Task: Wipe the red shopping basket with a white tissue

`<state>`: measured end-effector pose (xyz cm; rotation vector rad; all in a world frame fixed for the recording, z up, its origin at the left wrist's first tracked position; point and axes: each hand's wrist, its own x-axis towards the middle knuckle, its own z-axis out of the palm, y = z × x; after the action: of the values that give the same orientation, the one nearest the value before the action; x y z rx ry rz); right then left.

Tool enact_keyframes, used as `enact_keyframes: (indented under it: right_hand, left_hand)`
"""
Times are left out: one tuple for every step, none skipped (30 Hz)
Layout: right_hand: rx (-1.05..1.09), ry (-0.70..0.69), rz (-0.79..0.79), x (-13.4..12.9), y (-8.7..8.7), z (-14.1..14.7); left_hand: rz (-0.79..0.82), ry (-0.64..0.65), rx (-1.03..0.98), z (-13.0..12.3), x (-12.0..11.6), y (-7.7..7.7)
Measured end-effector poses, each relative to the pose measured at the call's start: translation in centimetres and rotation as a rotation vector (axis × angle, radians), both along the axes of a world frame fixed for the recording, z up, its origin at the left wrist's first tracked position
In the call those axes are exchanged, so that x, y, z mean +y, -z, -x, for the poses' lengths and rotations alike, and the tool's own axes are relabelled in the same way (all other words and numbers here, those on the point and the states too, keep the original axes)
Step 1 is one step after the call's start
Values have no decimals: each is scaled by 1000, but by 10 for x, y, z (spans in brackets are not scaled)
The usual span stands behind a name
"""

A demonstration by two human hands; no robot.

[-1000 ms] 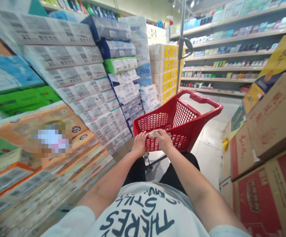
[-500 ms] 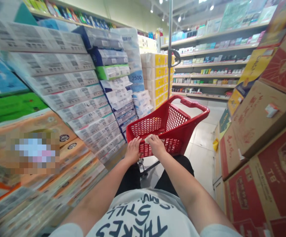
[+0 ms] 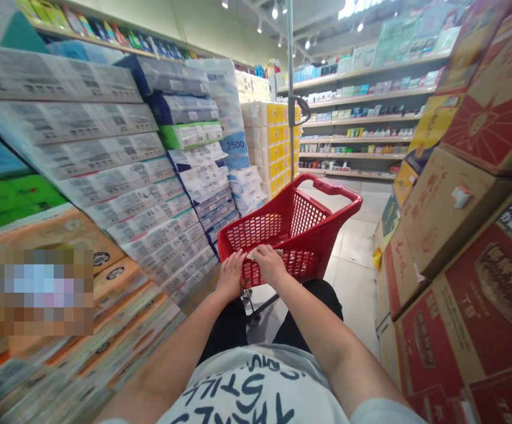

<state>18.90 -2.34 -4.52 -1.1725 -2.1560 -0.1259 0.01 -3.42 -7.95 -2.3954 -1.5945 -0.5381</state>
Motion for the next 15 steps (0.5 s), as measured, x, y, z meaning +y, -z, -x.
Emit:
enact_keyframes:
  right_hand:
    - [5,2,-7,1,-2,-1]
    - [3,9,-5,3,-4,-2]
    - [-9,18,6,5,-6,-4]
    - [-26,26,23,5,-7,-5]
    - [-46,36,41,6,-8,-7]
    - [-66,48,56,5,-8,-8]
    - [-84,62,66,5,-7,-9]
    - [-100,77,74,4,-6,-10]
    - [-116,90,81,4,-5,-11]
    - [-130,105,90,3,-5,-12]
    - [-139,119,98,4,-5,-12]
    - [-142,130,103,4,-5,-13]
    - [-139,139,104,5,-5,-13]
    - [-134,149,102,7,-5,-13]
    - [-130,160,101,8,-4,-12]
  left_hand:
    - [1,-1,2,0,0,-1]
    - [2,-4,5,0,-1,-1]
    - [2,-10,9,-1,-1,-2]
    - [2,-17,13,-1,-1,-2]
    - [3,-22,17,-2,-1,-2]
    - [5,-25,21,-2,-1,-2]
    - [9,-26,24,-2,-1,-2]
    - [16,-25,28,-3,0,-2]
    - [25,-24,32,-3,0,-2]
    - [37,-22,39,-3,1,-2]
    - [48,-19,47,-3,3,-3]
    - [61,-14,57,-3,4,-4]
    - [73,-9,68,-3,6,-5]
    - [84,-3,79,-3,8,-7]
    - [95,4,90,-3,10,-8]
